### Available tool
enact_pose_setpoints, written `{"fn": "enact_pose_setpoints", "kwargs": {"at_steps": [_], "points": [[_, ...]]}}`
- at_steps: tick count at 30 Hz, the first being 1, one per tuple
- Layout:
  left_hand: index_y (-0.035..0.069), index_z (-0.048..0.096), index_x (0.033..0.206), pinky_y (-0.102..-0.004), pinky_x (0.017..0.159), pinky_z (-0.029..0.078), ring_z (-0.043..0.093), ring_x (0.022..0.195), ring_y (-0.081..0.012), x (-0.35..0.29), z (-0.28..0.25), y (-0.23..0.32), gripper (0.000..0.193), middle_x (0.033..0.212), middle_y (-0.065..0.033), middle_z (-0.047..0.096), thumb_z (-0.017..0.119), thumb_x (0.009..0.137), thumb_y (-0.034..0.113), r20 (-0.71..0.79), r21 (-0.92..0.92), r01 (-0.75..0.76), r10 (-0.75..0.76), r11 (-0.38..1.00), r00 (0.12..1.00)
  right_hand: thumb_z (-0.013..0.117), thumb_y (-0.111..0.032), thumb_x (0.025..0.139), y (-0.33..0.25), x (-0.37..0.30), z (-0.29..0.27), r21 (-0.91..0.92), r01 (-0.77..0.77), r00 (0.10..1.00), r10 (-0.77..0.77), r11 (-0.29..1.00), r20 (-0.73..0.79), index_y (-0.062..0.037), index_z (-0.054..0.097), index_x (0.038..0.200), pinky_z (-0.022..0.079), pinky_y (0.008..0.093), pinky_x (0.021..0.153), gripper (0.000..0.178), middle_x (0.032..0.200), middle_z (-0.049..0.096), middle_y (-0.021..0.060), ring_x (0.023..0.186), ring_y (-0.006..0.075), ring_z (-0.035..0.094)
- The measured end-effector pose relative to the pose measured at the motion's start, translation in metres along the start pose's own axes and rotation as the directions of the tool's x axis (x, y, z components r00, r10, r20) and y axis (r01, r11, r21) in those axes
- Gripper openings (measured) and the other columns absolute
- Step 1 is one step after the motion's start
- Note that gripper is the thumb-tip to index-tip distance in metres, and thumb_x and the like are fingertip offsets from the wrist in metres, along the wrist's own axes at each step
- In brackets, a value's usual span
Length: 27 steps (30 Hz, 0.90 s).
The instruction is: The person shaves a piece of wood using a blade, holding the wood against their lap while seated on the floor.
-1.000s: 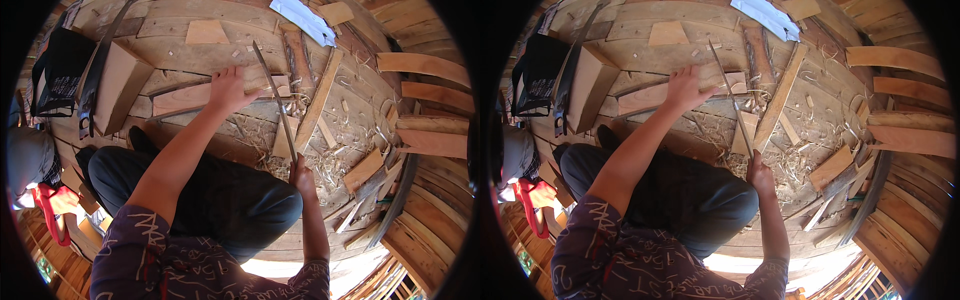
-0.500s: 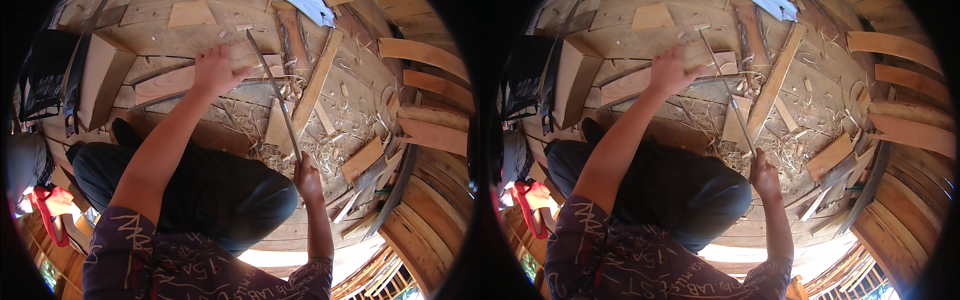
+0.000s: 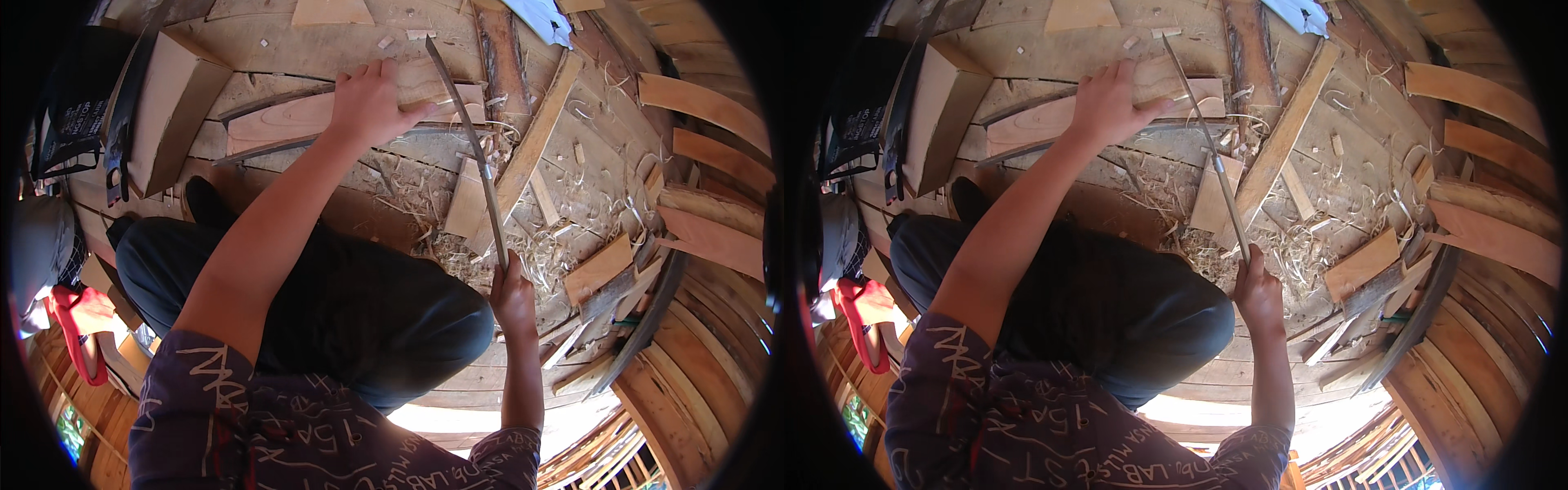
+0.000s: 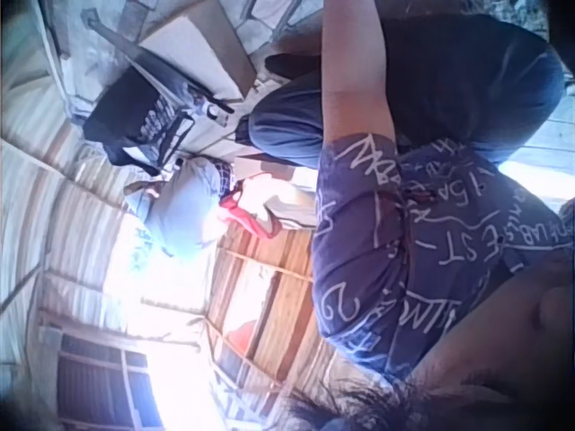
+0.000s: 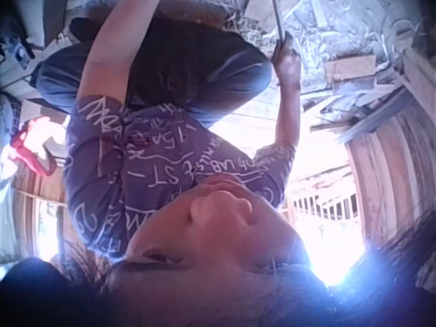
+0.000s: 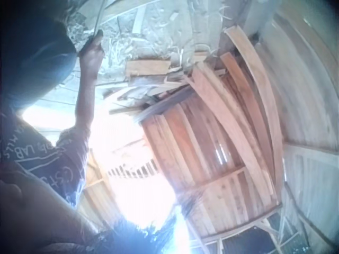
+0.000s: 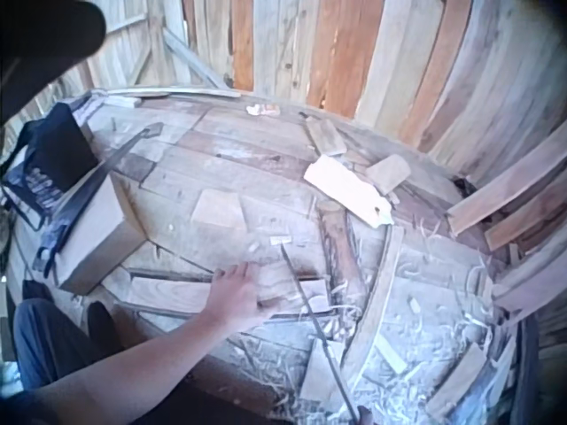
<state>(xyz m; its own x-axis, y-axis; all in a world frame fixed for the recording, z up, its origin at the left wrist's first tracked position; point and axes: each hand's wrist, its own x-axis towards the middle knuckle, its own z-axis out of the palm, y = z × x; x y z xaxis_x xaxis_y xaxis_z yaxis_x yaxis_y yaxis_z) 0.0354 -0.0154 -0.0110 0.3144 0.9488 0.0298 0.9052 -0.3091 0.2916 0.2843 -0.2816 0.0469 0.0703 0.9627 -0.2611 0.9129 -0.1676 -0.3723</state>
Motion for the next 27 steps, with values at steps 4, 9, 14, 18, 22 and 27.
{"fn": "enact_pose_setpoints", "kwargs": {"at_steps": [4,9,14,18,22,27], "points": [[-0.002,0.055,0.113,-0.0474,0.091,0.042,0.060,0.103,-0.0327,0.000,-0.003,0.000,0.076,0.108,-0.0177,0.062,0.063,0.079,0.065,0.050,0.012,0.000,0.000,1.000,0.999,0.055,-0.008,0.093,-0.009,0.009,-0.006,0.005,0.046,0.999,-0.046,0.999,0.005,0.0007,0.044,0.122,0.050,0.0479,0.045,0.032,0.060,0.061,0.0221,0.054,0.0398,0.063],[-0.003,0.055,0.111,-0.0486,0.092,0.042,0.061,0.103,-0.0338,-0.001,-0.001,0.003,0.077,0.107,-0.0188,0.063,0.062,0.079,0.066,0.000,-0.009,-0.014,0.014,1.000,1.000,0.054,-0.009,0.094,-0.027,0.060,0.012,-0.025,0.057,0.998,-0.057,0.998,-0.021,0.0003,0.043,0.121,0.051,0.0504,0.047,0.031,0.059,0.060,0.0237,0.056,0.0427,0.063],[-0.004,0.054,0.114,-0.0493,0.093,0.041,0.060,0.106,-0.0342,-0.001,-0.003,0.001,0.080,0.110,-0.0197,0.062,0.061,0.079,0.067,0.053,-0.004,0.033,-0.033,0.999,0.998,0.054,-0.008,0.094,-0.017,0.034,0.007,-0.013,0.009,1.000,-0.009,1.000,0.010,-0.0010,0.043,0.122,0.050,0.0499,0.047,0.031,0.061,0.062,0.0229,0.055,0.0412,0.063],[-0.005,0.053,0.117,-0.0492,0.095,0.040,0.060,0.108,-0.0342,0.001,-0.007,0.003,0.082,0.114,-0.0205,0.061,0.061,0.079,0.067,0.073,-0.025,0.041,-0.039,0.999,0.997,0.054,-0.008,0.094,-0.006,-0.012,-0.010,0.000,-0.051,0.997,0.051,0.999,0.053,-0.0006,0.042,0.123,0.050,0.0496,0.046,0.033,0.061,0.061,0.0225,0.055,0.0407,0.063],[-0.005,0.053,0.117,-0.0481,0.095,0.040,0.060,0.107,-0.0332,0.000,-0.001,0.003,0.082,0.115,-0.0207,0.061,0.062,0.079,0.067,0.000,-0.032,0.015,-0.015,0.999,1.000,0.054,-0.007,0.094,-0.014,0.009,-0.004,0.004,-0.013,0.999,0.013,1.000,0.037,-0.0005,0.042,0.123,0.050,0.0503,0.045,0.032,0.060,0.060,0.0242,0.055,0.0424,0.063],[-0.005,0.053,0.117,-0.0477,0.094,0.041,0.061,0.105,-0.0333,0.001,-0.002,0.002,0.082,0.114,-0.0201,0.061,0.064,0.077,0.066,0.068,-0.038,0.039,-0.036,0.999,0.997,0.052,-0.009,0.095,-0.033,0.064,0.013,-0.048,0.023,1.000,-0.023,0.999,0.013,-0.0010,0.042,0.122,0.050,0.0509,0.045,0.030,0.060,0.061,0.0230,0.055,0.0430,0.062]]}}
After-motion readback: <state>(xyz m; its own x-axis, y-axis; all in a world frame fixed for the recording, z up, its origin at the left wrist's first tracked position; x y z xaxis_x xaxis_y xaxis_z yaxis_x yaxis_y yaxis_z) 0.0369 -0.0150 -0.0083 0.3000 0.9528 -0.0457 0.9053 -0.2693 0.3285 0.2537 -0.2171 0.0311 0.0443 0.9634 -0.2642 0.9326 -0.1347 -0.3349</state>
